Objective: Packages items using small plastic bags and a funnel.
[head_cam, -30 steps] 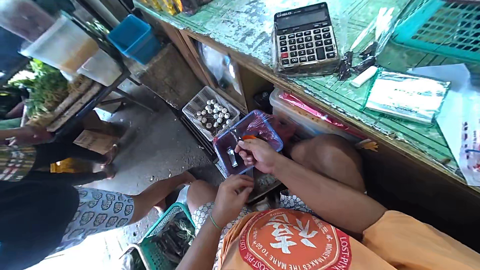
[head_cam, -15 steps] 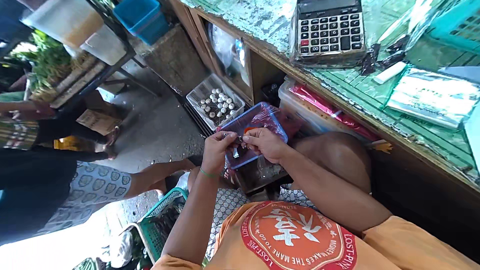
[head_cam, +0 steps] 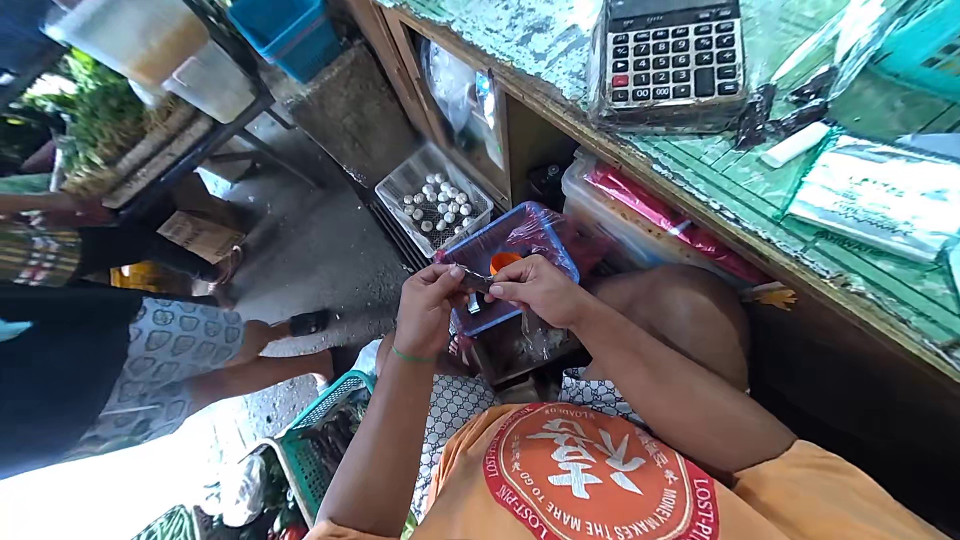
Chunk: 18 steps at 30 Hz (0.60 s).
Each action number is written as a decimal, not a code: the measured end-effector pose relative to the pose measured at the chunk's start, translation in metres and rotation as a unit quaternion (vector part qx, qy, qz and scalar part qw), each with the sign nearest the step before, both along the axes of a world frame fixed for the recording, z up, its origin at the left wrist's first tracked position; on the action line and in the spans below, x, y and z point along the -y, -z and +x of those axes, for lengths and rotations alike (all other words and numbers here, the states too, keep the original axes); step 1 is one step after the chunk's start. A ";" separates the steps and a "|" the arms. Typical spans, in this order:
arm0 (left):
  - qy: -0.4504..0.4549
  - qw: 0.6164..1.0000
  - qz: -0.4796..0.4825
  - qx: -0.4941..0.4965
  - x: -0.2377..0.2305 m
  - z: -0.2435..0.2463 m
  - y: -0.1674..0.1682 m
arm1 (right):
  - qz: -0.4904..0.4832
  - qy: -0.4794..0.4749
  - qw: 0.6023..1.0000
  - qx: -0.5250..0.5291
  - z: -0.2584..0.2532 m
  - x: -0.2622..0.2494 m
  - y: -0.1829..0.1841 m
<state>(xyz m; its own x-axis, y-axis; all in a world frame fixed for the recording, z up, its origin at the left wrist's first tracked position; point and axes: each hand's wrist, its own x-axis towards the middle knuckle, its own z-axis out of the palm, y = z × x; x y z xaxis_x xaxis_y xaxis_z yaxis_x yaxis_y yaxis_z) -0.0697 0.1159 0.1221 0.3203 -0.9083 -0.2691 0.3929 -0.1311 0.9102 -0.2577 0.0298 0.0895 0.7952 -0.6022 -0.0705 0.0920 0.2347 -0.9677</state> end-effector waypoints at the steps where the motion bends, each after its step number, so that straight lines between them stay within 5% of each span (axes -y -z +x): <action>1: -0.002 1.000 0.004 0.008 0.002 0.001 0.000 | 0.021 -0.005 1.000 0.010 0.001 0.000 0.001; 6: -0.071 0.997 0.002 -0.042 0.010 -0.018 0.013 | 0.051 0.030 0.998 0.032 0.007 -0.003 0.007; 11: 0.104 0.995 0.002 -0.003 -0.015 -0.066 0.055 | 0.158 0.157 0.972 0.075 0.007 0.005 0.004; 13: 0.096 0.994 0.051 -0.020 -0.022 -0.078 0.059 | 0.194 0.184 0.960 0.086 0.006 0.010 0.004; 16: 0.106 0.991 0.051 -0.071 -0.017 -0.047 0.070 | 0.200 0.185 0.958 0.090 -0.004 0.014 0.006; 18: 0.110 0.989 0.044 -0.085 -0.006 -0.011 0.074 | 0.115 0.148 0.980 0.062 -0.011 0.013 0.004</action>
<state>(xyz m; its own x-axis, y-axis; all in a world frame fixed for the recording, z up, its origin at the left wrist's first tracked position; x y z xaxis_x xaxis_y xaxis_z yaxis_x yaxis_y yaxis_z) -0.0803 0.1224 0.0480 0.0616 -0.9217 -0.3830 0.4923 -0.3057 0.8150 -0.2690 0.0166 0.0854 0.5994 -0.7871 -0.1458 0.3024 0.3912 -0.8692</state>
